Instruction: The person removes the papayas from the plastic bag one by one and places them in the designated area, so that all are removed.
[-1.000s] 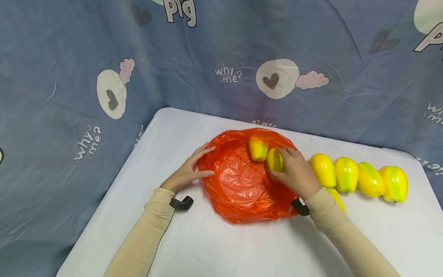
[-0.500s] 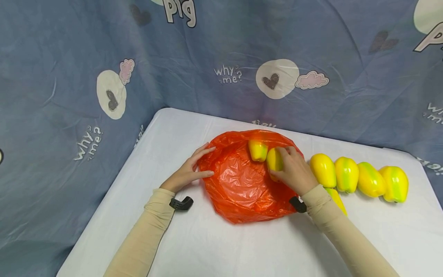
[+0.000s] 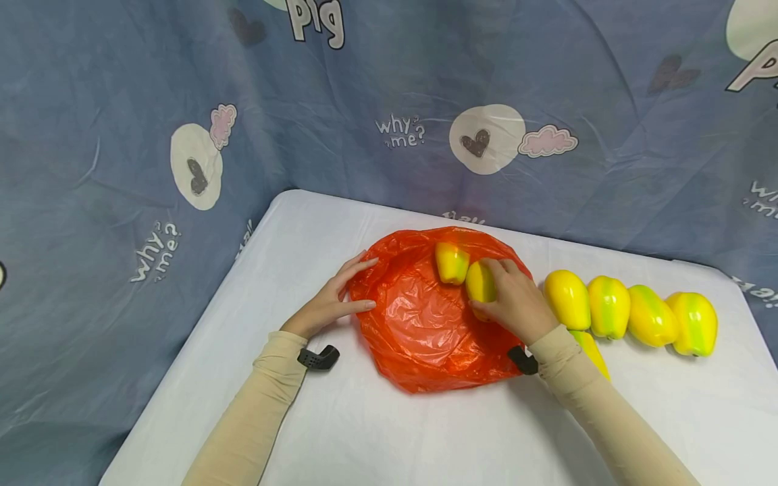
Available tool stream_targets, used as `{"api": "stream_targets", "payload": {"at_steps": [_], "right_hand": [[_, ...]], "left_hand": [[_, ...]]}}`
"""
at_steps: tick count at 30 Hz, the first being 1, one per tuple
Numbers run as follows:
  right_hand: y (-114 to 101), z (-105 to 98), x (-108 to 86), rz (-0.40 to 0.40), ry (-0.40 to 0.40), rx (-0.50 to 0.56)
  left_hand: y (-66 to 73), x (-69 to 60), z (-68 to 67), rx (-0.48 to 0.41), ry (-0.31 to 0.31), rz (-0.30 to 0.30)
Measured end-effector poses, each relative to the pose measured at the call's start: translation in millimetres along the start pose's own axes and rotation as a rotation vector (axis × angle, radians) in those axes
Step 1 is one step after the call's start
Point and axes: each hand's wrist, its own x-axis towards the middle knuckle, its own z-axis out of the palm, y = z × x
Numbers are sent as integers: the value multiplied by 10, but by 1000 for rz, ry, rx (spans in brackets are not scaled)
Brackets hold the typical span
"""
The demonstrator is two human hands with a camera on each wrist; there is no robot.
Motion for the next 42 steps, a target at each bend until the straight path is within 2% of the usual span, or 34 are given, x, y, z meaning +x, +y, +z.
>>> {"api": "stream_targets", "payload": {"at_steps": [22, 29, 42], "right_hand": [[-91, -132, -185, -29, 2, 157], [-58, -195, -271, -24, 41, 210], [36, -292, -429, -92, 146, 304]], "left_hand": [[-8, 2, 4, 9, 9, -4], [-25, 7, -3, -1, 9, -16], [-3, -1, 7, 16, 17, -14]]}}
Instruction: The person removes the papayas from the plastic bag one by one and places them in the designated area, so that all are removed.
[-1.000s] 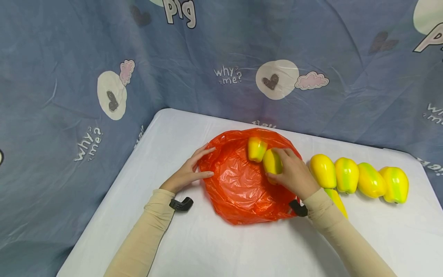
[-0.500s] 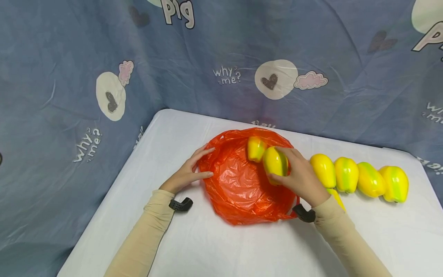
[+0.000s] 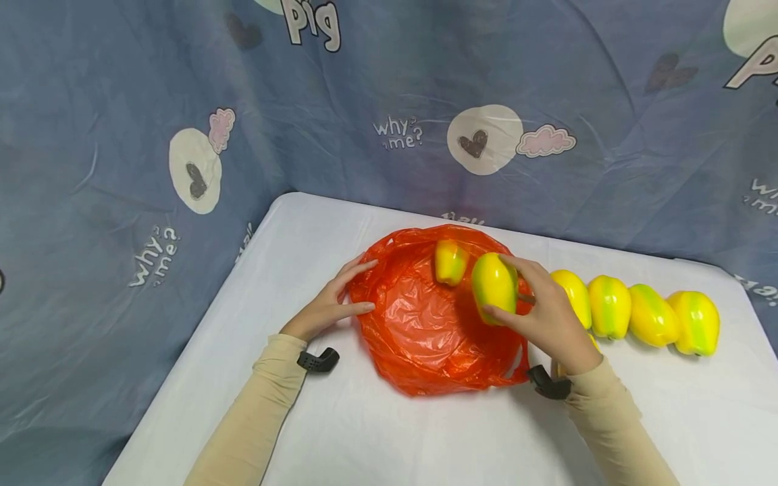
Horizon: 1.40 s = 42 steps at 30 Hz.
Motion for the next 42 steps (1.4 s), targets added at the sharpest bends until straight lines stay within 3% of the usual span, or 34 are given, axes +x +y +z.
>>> {"api": "stream_targets", "payload": {"at_steps": [8, 17, 42], "right_hand": [[24, -81, -132, 8, 59, 92], [101, -115, -268, 105, 80, 143], [350, -309, -633, 66, 182, 91]], "left_hand": [[1, -3, -2, 9, -4, 2], [-7, 10, 1, 1, -10, 12], [-15, 4, -7, -6, -8, 0]]}}
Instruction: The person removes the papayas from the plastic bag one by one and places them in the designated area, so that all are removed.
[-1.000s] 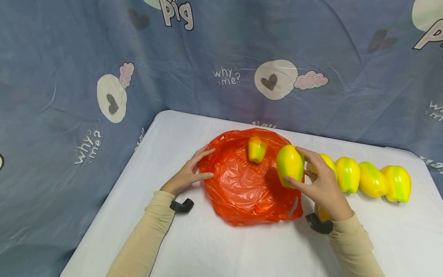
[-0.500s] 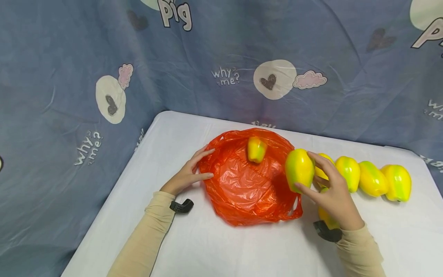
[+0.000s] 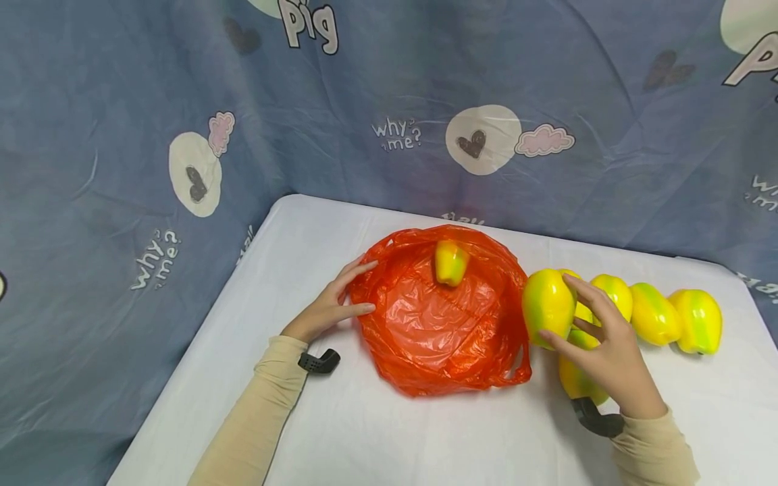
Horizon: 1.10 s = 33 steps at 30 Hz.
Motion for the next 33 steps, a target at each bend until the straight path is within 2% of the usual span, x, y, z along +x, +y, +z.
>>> {"api": "stream_targets", "payload": {"at_steps": [14, 22, 33], "right_hand": [[149, -203, -158, -2, 39, -35], [294, -293, -260, 31, 46, -49], [379, -455, -341, 58, 112, -81]], "left_hand": [[26, -9, -2, 5, 5, 3], [17, -1, 3, 1, -5, 8], [8, 2, 2, -2, 3, -6]]}}
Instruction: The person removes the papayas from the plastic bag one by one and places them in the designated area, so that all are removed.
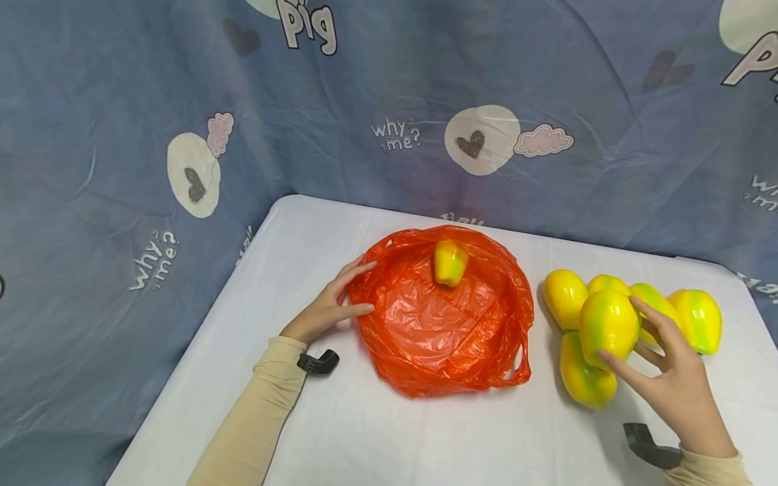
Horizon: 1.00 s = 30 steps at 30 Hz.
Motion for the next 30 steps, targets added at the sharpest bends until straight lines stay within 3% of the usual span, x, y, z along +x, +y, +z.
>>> {"api": "stream_targets", "payload": {"at_steps": [16, 30], "right_hand": [[120, -133, -74, 67, 81, -62], [333, -191, -213, 121, 50, -87]], "left_hand": [[8, -2, 4, 7, 1, 3], [-8, 7, 3, 16, 5, 7]]}}
